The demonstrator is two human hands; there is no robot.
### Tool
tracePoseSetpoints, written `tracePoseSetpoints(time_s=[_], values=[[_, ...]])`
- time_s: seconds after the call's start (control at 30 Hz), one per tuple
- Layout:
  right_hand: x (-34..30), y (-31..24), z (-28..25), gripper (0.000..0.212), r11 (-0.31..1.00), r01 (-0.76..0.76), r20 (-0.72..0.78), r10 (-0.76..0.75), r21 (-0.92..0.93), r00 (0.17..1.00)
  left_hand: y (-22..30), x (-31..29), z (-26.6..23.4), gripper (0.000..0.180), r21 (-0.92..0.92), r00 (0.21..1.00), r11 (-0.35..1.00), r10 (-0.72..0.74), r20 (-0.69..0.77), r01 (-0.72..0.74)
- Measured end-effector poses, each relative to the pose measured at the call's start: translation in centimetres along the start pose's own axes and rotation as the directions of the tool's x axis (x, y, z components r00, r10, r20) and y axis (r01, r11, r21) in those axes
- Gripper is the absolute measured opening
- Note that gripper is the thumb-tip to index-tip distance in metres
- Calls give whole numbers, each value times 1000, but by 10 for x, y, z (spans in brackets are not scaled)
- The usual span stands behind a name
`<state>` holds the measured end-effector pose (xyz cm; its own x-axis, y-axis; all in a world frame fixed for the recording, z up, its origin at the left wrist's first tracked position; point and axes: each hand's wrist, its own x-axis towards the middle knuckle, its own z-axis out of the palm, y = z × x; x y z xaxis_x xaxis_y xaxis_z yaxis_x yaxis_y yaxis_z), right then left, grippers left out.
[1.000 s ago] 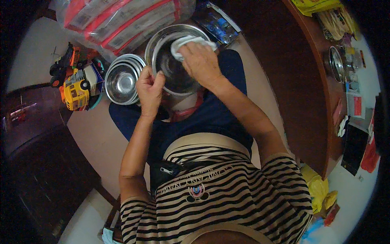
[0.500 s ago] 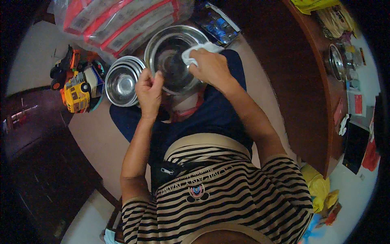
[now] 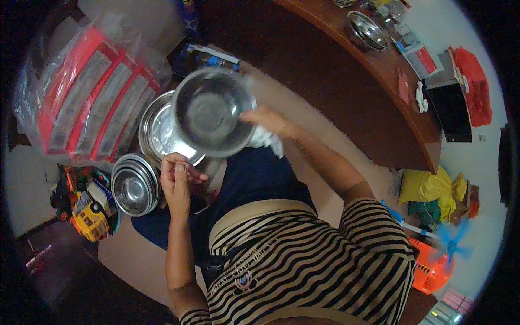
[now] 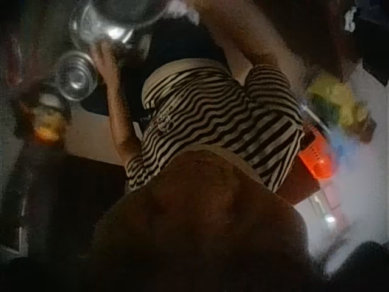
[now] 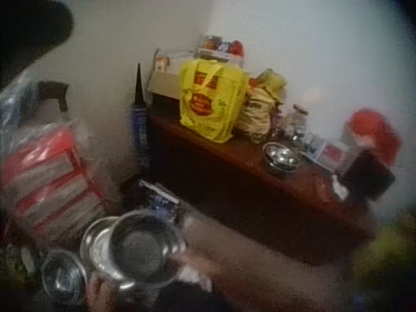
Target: The person wipes several metal bowls with a cloth, handling them one at a time and stacking them.
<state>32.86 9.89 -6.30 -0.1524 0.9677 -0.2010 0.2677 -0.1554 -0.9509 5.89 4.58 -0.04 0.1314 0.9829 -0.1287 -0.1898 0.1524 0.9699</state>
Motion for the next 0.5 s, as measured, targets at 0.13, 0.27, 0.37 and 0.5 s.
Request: tracePoseSetpoints(time_s=[0.13, 0.27, 0.37, 0.5], values=[[-4, -26, -150, 32, 984, -95, -388, 146, 149, 910, 16, -4, 1, 31, 145, 996, 988, 48, 71, -58], [-14, -47, -294, 45, 998, -11, -684, 46, 55, 728, 21, -1, -13, 28, 154, 998, 987, 58, -8, -57], [-28, -77, -331, 50, 956, -157, -635, 283, 249, 719, 20, -4, -18, 29, 124, 996, 991, 54, -66, -45], [-32, -47, -399, 49, 938, -96, -516, 267, 333, 814, 20, -7, -11, 29, 123, 1000, 992, -18, 4, 17]])
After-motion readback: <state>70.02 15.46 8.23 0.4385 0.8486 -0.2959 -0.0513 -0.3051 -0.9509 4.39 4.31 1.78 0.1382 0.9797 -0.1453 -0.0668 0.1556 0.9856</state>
